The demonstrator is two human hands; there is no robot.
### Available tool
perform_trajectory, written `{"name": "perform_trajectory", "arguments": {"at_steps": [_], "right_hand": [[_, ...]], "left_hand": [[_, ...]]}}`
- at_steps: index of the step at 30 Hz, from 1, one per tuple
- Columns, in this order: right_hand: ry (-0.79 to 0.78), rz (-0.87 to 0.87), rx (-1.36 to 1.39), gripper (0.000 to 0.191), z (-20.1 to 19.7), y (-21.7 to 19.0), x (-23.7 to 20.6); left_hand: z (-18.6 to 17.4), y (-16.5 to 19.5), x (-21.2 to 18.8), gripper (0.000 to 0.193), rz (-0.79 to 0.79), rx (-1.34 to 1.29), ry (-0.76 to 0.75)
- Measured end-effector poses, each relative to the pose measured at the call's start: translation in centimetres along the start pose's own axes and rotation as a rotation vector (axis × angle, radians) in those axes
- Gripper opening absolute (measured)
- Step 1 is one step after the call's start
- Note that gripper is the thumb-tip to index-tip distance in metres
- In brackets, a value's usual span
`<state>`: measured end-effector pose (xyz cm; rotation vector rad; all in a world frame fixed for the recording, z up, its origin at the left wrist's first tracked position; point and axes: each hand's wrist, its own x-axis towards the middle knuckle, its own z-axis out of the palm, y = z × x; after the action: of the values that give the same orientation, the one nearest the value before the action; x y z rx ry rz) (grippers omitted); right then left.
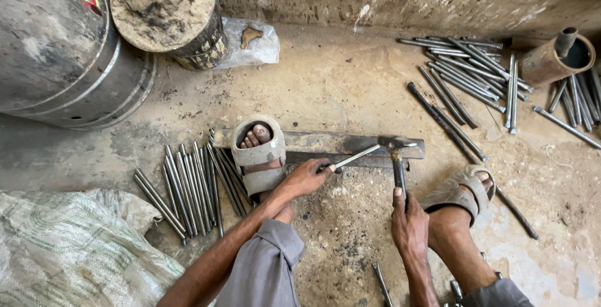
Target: The person sits on the floor and repeatedly hammers metal rods on an anvil. They pick up rods from a pile, place them on the anvil, and strike them with a hammer to shape the ends. Finished rods are set aside.
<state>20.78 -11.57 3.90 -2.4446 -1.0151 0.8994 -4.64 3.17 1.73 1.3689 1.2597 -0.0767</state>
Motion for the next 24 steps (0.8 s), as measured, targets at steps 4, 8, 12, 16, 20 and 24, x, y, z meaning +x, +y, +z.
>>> {"name": "perform_trajectory", "arguments": {"at_steps": [4, 8, 12, 16, 20, 24], "right_hand": [[-0.030, 0.049, -0.062, 0.070, -0.3, -0.7, -0.3], [0.000, -0.054, -0.022, 0.066, -2.1, -2.5, -1.3], [0.087, -0.043, 0.118, 0.051, -4.8, -4.7, -3.5], [0.127, -0.243, 0.369, 0.037, -6.6, -5.8, -4.4], [-0.053, -0.035, 0.403, 0.029, -4.4, -5.8, -4.1], [-0.124, -0.030, 0.392, 0.040, -0.4, -5.0, -4.8]], "left_hand": [[0.1, -0.4, 0.2, 0.059, 0.153, 0.047, 0.080], [0.5, -1.0, 0.6, 0.059, 0.186, 0.062, 0.111], [0.6, -1.4, 1.3, 0.063, 0.168, 0.072, 0.092], [0.6, -1.6, 1.5, 0.064, 0.159, 0.072, 0.062], [0.7, -1.2, 1.3, 0.061, 0.164, 0.054, 0.042], [0.7, -1.0, 1.4, 0.057, 0.262, 0.086, 0.097]]}}
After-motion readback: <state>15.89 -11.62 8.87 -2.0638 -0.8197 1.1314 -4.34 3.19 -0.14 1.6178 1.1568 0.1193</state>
